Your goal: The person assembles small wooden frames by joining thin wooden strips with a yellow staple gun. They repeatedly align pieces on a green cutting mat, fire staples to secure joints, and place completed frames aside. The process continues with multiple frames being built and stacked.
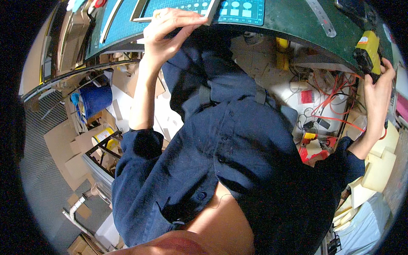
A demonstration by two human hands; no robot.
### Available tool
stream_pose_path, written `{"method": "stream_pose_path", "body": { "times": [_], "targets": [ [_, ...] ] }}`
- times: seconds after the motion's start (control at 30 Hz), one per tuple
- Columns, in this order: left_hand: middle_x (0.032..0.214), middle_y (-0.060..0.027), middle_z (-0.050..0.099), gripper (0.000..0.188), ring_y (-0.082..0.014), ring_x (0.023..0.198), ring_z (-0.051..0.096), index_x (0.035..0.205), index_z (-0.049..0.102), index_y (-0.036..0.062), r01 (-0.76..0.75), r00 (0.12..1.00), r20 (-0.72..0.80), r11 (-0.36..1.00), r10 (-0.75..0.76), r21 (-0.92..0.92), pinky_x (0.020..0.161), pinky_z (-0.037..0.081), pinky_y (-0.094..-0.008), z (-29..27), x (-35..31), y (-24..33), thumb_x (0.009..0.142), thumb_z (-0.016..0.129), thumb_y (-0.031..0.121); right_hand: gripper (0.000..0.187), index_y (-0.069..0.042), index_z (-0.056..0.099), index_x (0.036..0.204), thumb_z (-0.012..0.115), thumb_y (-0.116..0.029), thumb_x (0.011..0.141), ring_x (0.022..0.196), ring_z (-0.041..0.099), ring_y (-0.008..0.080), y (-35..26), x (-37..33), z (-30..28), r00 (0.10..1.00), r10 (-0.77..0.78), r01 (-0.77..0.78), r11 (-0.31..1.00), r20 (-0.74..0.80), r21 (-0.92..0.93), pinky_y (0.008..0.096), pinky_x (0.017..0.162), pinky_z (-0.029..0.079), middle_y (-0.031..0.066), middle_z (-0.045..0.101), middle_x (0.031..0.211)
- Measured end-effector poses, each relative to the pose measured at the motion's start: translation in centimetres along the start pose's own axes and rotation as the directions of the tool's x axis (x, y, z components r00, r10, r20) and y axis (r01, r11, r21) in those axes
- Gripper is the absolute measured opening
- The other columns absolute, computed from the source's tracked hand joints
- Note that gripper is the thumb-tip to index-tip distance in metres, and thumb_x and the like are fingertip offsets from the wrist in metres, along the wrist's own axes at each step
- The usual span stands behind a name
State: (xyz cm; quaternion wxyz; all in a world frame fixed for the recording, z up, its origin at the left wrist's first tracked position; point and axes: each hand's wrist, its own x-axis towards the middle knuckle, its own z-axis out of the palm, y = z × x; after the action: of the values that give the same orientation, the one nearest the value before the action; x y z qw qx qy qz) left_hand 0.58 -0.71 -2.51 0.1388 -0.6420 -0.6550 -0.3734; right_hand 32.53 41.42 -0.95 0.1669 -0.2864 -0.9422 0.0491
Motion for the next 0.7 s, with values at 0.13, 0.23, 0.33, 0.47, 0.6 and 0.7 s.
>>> {"method": "stream_pose_path", "body": {
  "times": [0.13, 0.23, 0.33, 0.47, 0.6, 0.7],
  "targets": [
    [0.099, -0.0039, 0.079, 0.029, -0.0187, 0.095, 0.074, 0.105, 0.08, 0.0093, 0.015, 0.999, 0.042, 0.999, -0.017, 0.042, 0.086, 0.05, -0.03, -0.3, 0.4, 0.3, 0.078, 0.081, -0.003, 0.055, -0.011, 0.057, 0.138, 0.069, -0.004, 0.085, 0.111, 0.068, 0.0346, -3.6, -1.2, -1.4, 0.999, 0.023, -0.025, 0.999, -0.031, -0.04, 0.0398, 0.097, 0.05, 0.018, 0.07, 0.121],
    [0.098, -0.0039, 0.079, 0.029, -0.0183, 0.095, 0.075, 0.104, 0.08, 0.0096, 0.038, 0.999, 0.037, 0.999, -0.04, 0.037, 0.086, 0.049, -0.0296, -0.3, 0.1, 0.7, 0.078, 0.081, -0.003, 0.051, -0.006, 0.061, 0.14, 0.069, -0.002, 0.09, 0.119, 0.067, 0.0249, -3.9, -4.3, -4.4, 0.989, -0.077, 0.088, 0.993, -0.126, 0.082, 0.0349, 0.102, 0.05, 0.0139, 0.069, 0.133],
    [0.098, -0.0039, 0.079, 0.028, -0.018, 0.095, 0.075, 0.104, 0.08, 0.01, 0.036, 0.999, 0.029, 0.998, -0.037, 0.042, 0.086, 0.049, -0.0295, -0.5, -0.2, 0.5, 0.079, 0.081, -0.003, 0.042, 0.001, 0.062, 0.139, 0.065, -0.002, 0.097, 0.125, 0.064, 0.0232, 0.1, -7.2, -6.7, 0.985, -0.106, 0.08, 0.979, 0.134, 0.189, 0.0351, 0.109, 0.047, 0.0143, 0.066, 0.137],
    [0.099, -0.004, 0.079, 0.028, -0.0179, 0.095, 0.075, 0.103, 0.08, 0.01, 0.045, 0.998, 0.037, 0.998, -0.047, 0.042, 0.086, 0.049, -0.0295, -0.4, -0.3, 0.4, 0.079, 0.081, -0.004, 0.043, -0.001, 0.061, 0.139, 0.068, -0.012, 0.098, 0.124, 0.063, 0.0253, -2.7, -10.7, -1.2, 0.966, -0.02, -0.171, 0.696, 0.257, 0.697, 0.0372, 0.111, 0.046, 0.015, 0.066, 0.134],
    [0.098, -0.0042, 0.079, 0.028, -0.018, 0.095, 0.075, 0.103, 0.08, 0.0097, 0.036, 0.998, 0.048, 0.999, -0.038, 0.036, 0.087, 0.05, -0.0298, -0.2, 0.0, 0.4, 0.079, 0.081, -0.004, 0.045, -0.004, 0.066, 0.13, 0.081, -0.016, 0.089, 0.112, 0.067, 0.0196, -10.9, -10.4, 5.6, 0.976, 0.0, -0.192, 0.481, 0.22, 0.856, 0.0333, 0.101, 0.051, 0.0093, 0.071, 0.122],
    [0.098, -0.0042, 0.079, 0.027, -0.0185, 0.094, 0.075, 0.103, 0.08, 0.0094, 0.041, 0.998, 0.04, 0.999, -0.042, 0.03, 0.087, 0.05, -0.0299, -0.2, -0.2, 0.4, 0.079, 0.081, -0.004, 0.04, -0.004, 0.073, 0.12, 0.086, -0.013, 0.083, 0.105, 0.069, 0.016, -17.0, -8.0, 6.9, 0.927, -0.059, -0.321, 0.39, 0.371, 0.863, 0.0299, 0.093, 0.054, 0.0059, 0.074, 0.118]
  ]
}}
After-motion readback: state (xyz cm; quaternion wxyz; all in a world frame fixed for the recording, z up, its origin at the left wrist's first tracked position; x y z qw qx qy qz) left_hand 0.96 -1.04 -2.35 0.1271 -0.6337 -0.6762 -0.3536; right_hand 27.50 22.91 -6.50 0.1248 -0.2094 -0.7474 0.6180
